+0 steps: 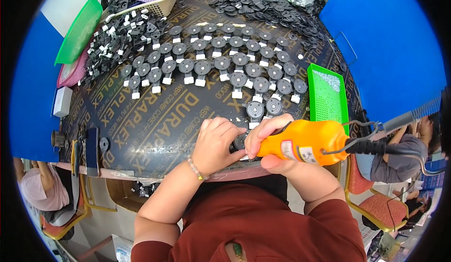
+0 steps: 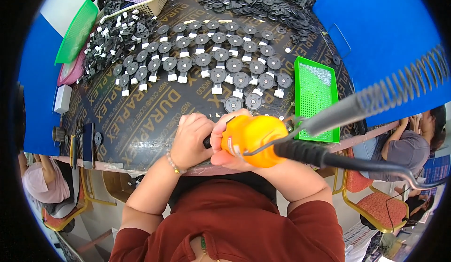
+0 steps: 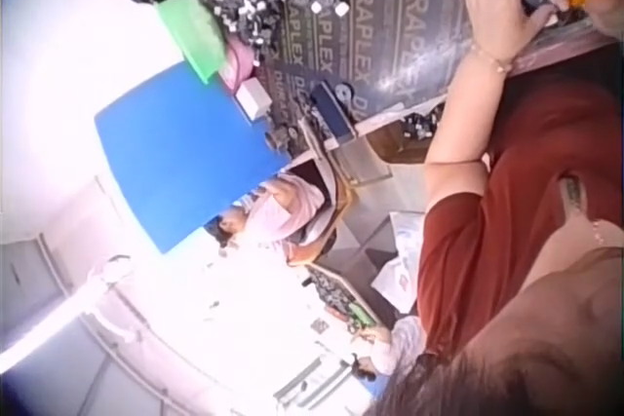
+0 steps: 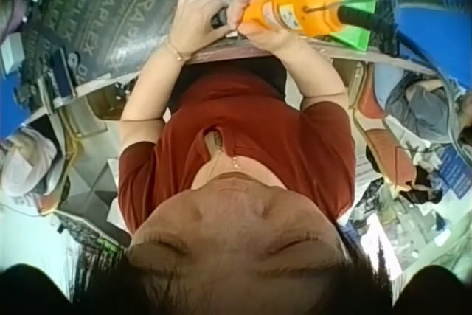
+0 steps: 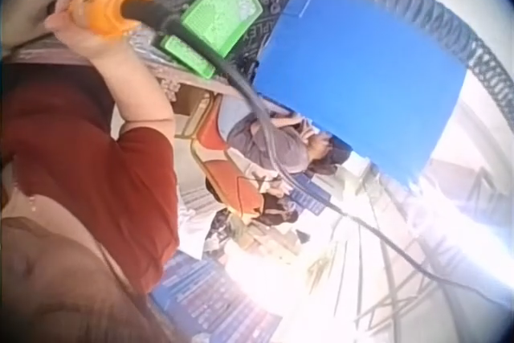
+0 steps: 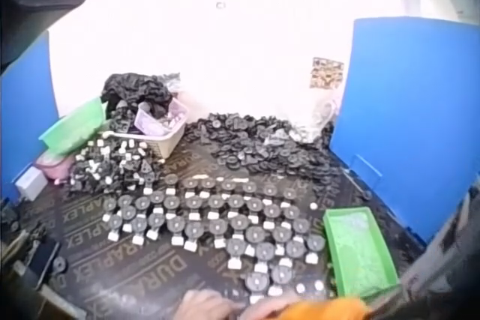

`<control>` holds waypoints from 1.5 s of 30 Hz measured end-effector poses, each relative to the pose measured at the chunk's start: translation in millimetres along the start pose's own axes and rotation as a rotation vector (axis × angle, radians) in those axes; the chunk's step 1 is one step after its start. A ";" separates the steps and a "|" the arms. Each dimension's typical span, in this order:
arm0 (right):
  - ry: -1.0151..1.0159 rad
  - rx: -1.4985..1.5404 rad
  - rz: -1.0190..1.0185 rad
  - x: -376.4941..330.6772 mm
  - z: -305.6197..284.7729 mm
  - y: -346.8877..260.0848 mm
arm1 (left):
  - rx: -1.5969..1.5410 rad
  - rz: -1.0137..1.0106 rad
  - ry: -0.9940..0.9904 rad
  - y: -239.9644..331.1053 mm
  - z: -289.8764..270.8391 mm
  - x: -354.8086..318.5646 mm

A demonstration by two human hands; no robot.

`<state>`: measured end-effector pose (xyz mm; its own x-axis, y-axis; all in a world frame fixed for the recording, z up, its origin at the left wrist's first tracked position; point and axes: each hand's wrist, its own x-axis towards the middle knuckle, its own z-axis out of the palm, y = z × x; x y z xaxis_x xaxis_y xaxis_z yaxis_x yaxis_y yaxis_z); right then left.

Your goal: Assembling small electronic components using an electric screwdriver on a factory workbench.

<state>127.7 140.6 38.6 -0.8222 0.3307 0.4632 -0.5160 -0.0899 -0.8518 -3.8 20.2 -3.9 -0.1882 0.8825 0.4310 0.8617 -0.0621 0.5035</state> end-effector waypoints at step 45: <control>0.659 -0.571 -0.276 7.6 -173.7 -67.5 | 0.121 -0.105 -0.060 0.1 -96.1 2.1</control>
<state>198.0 312.3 57.1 -0.2937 0.7565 0.5844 -0.3328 0.4922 -0.8044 -49.5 -22.8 69.1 -0.2549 0.9078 0.3331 0.8899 0.0854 0.4482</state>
